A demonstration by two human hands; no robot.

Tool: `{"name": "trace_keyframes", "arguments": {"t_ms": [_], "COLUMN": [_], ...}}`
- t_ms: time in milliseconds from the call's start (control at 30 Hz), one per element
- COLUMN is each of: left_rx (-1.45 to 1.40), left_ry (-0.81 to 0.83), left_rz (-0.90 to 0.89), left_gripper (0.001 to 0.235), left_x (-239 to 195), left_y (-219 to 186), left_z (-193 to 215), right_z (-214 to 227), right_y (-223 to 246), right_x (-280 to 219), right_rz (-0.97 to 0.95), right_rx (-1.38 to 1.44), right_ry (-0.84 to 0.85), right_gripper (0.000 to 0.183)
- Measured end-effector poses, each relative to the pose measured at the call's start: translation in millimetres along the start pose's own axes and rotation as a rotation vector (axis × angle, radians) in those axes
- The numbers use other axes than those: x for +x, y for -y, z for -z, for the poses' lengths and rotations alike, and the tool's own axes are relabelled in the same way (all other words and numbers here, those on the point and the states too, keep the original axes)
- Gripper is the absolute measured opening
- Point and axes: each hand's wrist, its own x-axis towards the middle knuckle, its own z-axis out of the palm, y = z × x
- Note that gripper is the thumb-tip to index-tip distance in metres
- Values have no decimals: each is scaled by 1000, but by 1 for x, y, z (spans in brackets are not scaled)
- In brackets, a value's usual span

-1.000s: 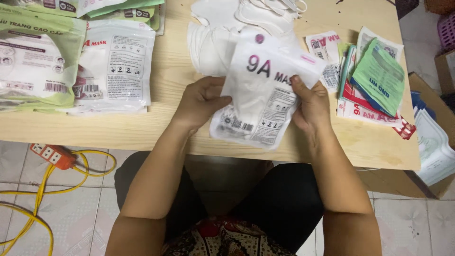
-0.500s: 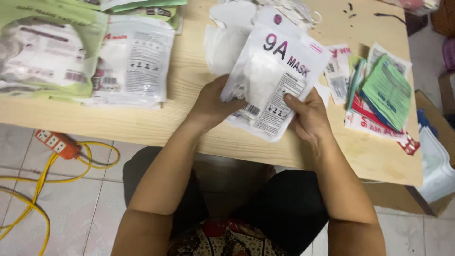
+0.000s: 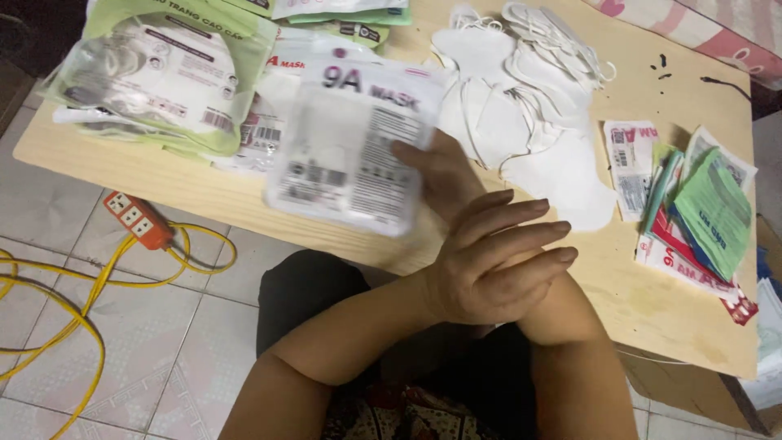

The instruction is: Package individual face masks into plastic bags

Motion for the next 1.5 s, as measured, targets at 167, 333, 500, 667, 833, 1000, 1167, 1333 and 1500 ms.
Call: {"name": "trace_keyframes", "arguments": {"t_ms": [167,333,500,667,833,1000,1167,1333,1500], "left_rx": [40,96,91,70,166,219,-121,-169,-135], "left_ry": [-25,-22,-22,19,70,149,206,377,303], "left_rz": [-11,-4,18,18,26,341,1104,1289,1371], "left_gripper": [22,24,24,21,18,37,33,33,33], "left_x": [16,22,19,17,27,20,-20,-1,-17], "left_y": [12,20,21,20,37,60,99,116,131], "left_z": [12,19,17,20,38,47,37,15,16], "right_z": [-28,-22,-40,2,108,229,311,303,294], "right_y": [-27,-47,-35,-30,4,77,73,65,73], "right_x": [50,106,105,113,70,-15,-42,-32,-30], "right_rz": [27,99,116,242,381,538,350,167,101], "right_rx": [20,-134,-274,-855,-1182,-1274,-1256,-1317,-1456], "right_ry": [89,127,1,-57,-227,-364,-733,-736,-719], "right_gripper": [34,34,41,63,34,10,28,69,90]}}
